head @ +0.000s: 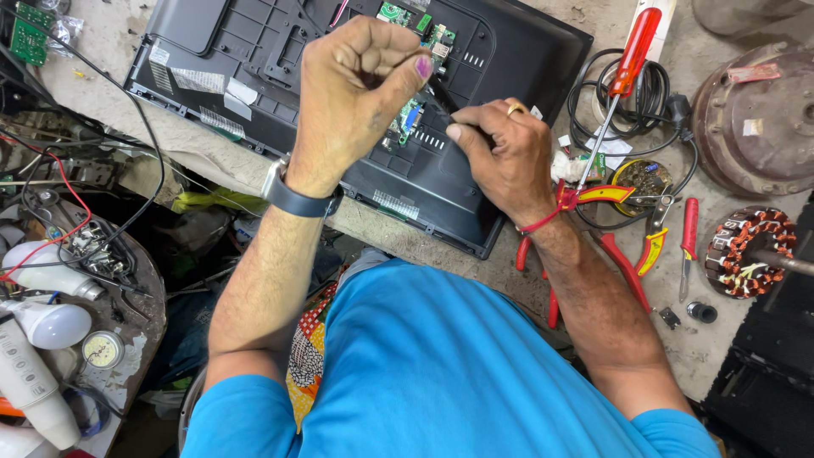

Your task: The person uses a screwdriver to remove and install screws on a television's internal circuit board and metal bracket. They handle the bracket, align it with the board, and secure it with screws while working at a cluttered electronics repair bench.

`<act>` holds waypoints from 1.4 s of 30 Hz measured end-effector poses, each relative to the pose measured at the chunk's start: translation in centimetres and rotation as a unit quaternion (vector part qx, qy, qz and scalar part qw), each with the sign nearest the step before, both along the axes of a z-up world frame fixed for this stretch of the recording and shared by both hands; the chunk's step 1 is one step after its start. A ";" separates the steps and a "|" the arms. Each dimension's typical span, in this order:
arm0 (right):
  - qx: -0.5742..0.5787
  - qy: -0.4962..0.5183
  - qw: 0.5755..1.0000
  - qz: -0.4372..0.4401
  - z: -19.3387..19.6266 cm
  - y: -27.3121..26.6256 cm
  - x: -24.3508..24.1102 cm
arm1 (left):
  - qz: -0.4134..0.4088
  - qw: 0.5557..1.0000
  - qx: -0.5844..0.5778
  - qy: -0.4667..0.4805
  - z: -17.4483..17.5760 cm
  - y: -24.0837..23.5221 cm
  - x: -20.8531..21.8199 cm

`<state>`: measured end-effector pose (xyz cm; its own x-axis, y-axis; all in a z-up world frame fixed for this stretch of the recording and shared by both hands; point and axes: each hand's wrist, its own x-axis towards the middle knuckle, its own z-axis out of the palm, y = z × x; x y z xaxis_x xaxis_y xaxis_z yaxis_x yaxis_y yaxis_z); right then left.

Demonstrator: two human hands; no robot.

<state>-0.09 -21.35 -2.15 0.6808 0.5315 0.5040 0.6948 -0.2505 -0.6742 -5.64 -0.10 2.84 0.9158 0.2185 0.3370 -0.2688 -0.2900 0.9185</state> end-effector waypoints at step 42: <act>0.023 0.462 0.886 -0.026 -2.4 2.1 -0.1 | 0.116 0.972 0.190 0.068 -3.9 -2.3 -4.7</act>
